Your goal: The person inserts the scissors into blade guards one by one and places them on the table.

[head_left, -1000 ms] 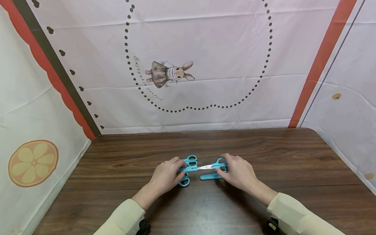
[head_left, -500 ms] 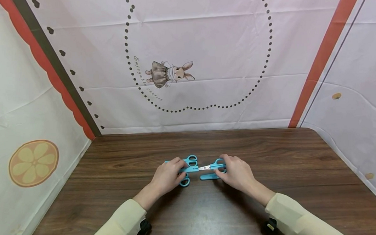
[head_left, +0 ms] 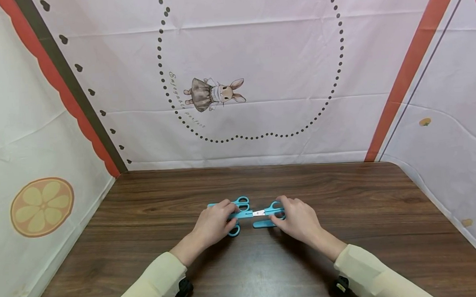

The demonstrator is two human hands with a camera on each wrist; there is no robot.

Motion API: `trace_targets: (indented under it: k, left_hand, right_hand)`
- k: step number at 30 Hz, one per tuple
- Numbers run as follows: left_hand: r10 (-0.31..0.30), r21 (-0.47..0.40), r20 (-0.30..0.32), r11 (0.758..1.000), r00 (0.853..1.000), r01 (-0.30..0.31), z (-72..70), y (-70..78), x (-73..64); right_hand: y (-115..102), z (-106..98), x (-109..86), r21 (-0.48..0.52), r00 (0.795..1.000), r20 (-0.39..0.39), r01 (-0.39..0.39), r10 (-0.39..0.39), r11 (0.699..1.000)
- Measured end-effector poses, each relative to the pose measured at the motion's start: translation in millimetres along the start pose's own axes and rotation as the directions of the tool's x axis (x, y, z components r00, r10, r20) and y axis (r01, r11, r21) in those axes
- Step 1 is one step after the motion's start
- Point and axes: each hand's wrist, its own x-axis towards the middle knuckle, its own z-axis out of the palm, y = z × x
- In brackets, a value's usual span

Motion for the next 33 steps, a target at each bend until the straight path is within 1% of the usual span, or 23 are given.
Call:
trace_targets:
  k: [8, 21, 29, 33]
  left_hand:
    - [-0.011, -0.003, 0.021, 1.000, 1.000, 0.011, 1.1, 1.0, 0.3]
    - [0.027, 0.019, -0.010, 0.999, 1.000, -0.027, 2.6, 3.7, 1.7]
    - [0.022, 0.010, -0.012, 1.000, 1.000, -0.022, 5.0, 4.8, 2.3]
    - [0.028, 0.010, -0.033, 1.000, 0.999, -0.027, 7.9, 4.2, 1.8]
  right_hand:
    - [-1.7, 0.4, -0.4, 0.001, 1.000, 0.007, -0.002, 0.002, 1.000]
    - [-1.5, 2.3, 0.4, 0.009, 1.000, 0.011, 0.008, -0.008, 1.000]
    - [-1.9, 1.3, 0.2, 0.017, 1.000, 0.009, 0.001, -0.001, 1.000]
    - [-2.2, 1.6, -0.2, 0.023, 1.000, 0.011, -0.005, 0.004, 1.000]
